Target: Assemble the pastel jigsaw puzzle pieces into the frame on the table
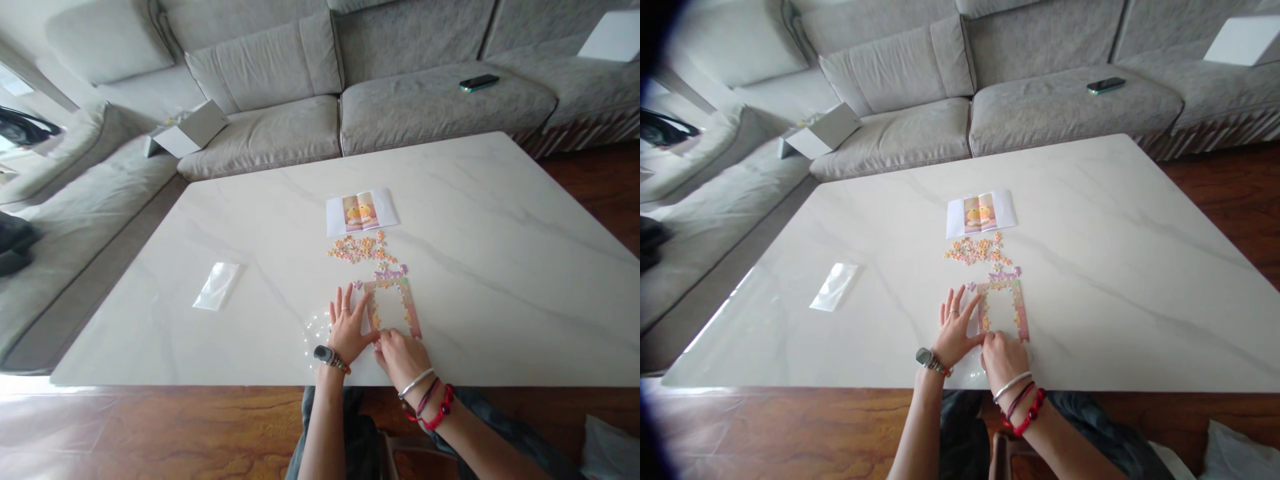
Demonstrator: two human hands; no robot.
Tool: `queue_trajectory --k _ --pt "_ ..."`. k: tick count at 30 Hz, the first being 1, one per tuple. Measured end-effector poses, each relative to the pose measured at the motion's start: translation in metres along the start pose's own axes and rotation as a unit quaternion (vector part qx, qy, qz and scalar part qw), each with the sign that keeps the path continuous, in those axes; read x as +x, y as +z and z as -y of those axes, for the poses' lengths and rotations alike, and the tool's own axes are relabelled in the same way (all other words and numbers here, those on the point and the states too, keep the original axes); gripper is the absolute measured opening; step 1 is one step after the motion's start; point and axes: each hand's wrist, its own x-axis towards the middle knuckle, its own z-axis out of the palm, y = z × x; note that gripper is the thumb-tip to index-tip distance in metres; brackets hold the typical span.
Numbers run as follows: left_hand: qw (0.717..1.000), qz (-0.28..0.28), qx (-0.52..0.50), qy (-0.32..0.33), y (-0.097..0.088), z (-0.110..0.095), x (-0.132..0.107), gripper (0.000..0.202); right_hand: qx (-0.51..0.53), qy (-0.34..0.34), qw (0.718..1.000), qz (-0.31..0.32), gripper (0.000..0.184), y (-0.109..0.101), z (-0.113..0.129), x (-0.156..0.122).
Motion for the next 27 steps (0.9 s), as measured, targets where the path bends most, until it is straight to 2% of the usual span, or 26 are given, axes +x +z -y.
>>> queue_trajectory --k 6,11,16,19,20,22,24,27 --pt "1.000 0.022 -0.009 0.005 0.000 0.000 0.001 0.080 -0.038 0.001 0.999 -0.027 0.029 0.001 0.012 -0.004" --pt "1.000 0.027 -0.013 -0.001 0.002 0.000 0.001 0.077 -0.042 -0.024 0.997 -0.059 0.026 0.005 0.011 -0.004" --pt "1.000 0.022 -0.017 0.000 0.001 -0.001 0.001 0.074 0.048 -0.061 0.996 -0.047 0.021 0.003 -0.003 0.004" --pt "1.000 0.018 -0.019 0.006 -0.001 -0.002 0.001 0.073 0.176 -0.105 0.979 -0.023 0.018 -0.006 -0.028 0.014" --pt "1.000 0.016 -0.020 0.010 -0.001 -0.003 0.000 0.074 0.229 -0.124 0.965 -0.023 0.016 -0.010 -0.041 0.018" --pt "1.000 0.006 -0.020 0.020 -0.001 -0.004 0.000 0.075 0.330 -0.120 0.936 -0.032 0.016 -0.018 -0.070 0.025" --pt "0.999 -0.004 -0.020 0.033 -0.001 -0.007 -0.001 0.074 0.376 -0.081 0.920 -0.075 0.017 -0.025 -0.100 0.031" --pt "0.998 -0.012 -0.024 0.059 -0.001 -0.011 -0.002 0.072 0.324 -0.011 0.930 -0.175 0.016 -0.027 -0.133 0.036"
